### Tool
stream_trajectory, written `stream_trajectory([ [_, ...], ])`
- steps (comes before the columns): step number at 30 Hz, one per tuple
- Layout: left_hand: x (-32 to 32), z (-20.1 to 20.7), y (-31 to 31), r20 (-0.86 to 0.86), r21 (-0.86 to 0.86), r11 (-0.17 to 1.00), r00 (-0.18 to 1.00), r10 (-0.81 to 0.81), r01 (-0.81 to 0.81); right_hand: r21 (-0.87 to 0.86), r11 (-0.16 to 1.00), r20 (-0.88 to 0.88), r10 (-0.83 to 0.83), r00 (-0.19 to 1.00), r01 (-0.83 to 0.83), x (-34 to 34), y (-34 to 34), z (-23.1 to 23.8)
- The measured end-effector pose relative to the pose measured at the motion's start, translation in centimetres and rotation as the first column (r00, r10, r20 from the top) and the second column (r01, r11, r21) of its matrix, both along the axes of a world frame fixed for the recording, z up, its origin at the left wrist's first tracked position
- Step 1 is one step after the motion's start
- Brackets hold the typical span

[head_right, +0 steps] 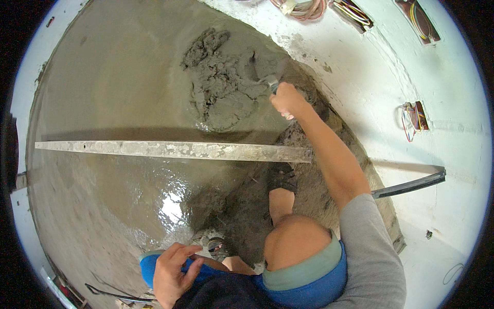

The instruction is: The person pours a bucket of wet concrete onto the floor and uses a long straight edge to level and smooth the surface. They repeatedly drag the straight edge across the wet concrete to create a flat finish.

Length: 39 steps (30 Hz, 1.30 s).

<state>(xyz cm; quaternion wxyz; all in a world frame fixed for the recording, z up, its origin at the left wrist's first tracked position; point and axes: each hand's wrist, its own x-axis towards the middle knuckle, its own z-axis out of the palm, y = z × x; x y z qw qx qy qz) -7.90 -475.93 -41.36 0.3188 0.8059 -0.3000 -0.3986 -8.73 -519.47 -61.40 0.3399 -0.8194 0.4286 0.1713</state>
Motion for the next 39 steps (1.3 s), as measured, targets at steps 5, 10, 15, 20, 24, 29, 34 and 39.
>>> stream_trajectory([
  [5, 0.5, -0.1, -0.9, 0.029, -0.058, 0.994, 0.995, -0.091, 0.093, -0.312, 0.923, 0.047, 0.252, 0.967, -0.226, -0.8, 5.5, 1.4],
  [10, 0.3, 0.2, -2.4, 0.047, -0.115, 0.977, 0.984, -0.174, 0.178, -0.04, 0.996, 0.045, 0.086, 0.995, -0.084, 3.1, 6.7, 1.7],
  [15, -0.2, 0.1, -2.8, 0.021, -0.144, 0.974, 0.985, -0.173, 0.175, 0.079, 0.995, 0.161, -0.069, 0.984, 0.057, 8.2, 7.0, 0.2],
  [20, 0.5, 0.0, -1.8, -0.004, -0.094, 0.995, 0.999, -0.044, 0.044, -0.022, 0.999, 0.233, 0.034, 0.972, -0.029, 8.9, 8.5, 0.5],
  [24, 1.2, -0.9, -0.3, -0.007, -0.158, 0.987, 1.0, -0.007, 0.006, -0.208, 0.959, 0.168, 0.229, 0.959, -0.192, 6.5, 9.6, 3.0],
  [29, 1.8, -2.0, -0.3, 0.045, -0.332, 0.943, 0.999, -0.017, 0.031, -0.346, 0.859, 0.064, 0.423, 0.904, -0.377, 5.2, 11.0, 8.0],
  [34, 2.0, -2.4, -1.9, -0.005, -0.373, 0.928, 1.0, 0.001, -0.003, -0.381, 0.88, 0.181, 0.372, 0.91, -0.284, 0.8, 4.7, 7.3],
  [39, 1.6, -3.4, -1.4, 0.035, -0.368, 0.929, 0.999, -0.026, 0.038, -0.422, 0.856, 0.105, 0.375, 0.921, -0.3, -0.9, 4.1, 7.8],
])
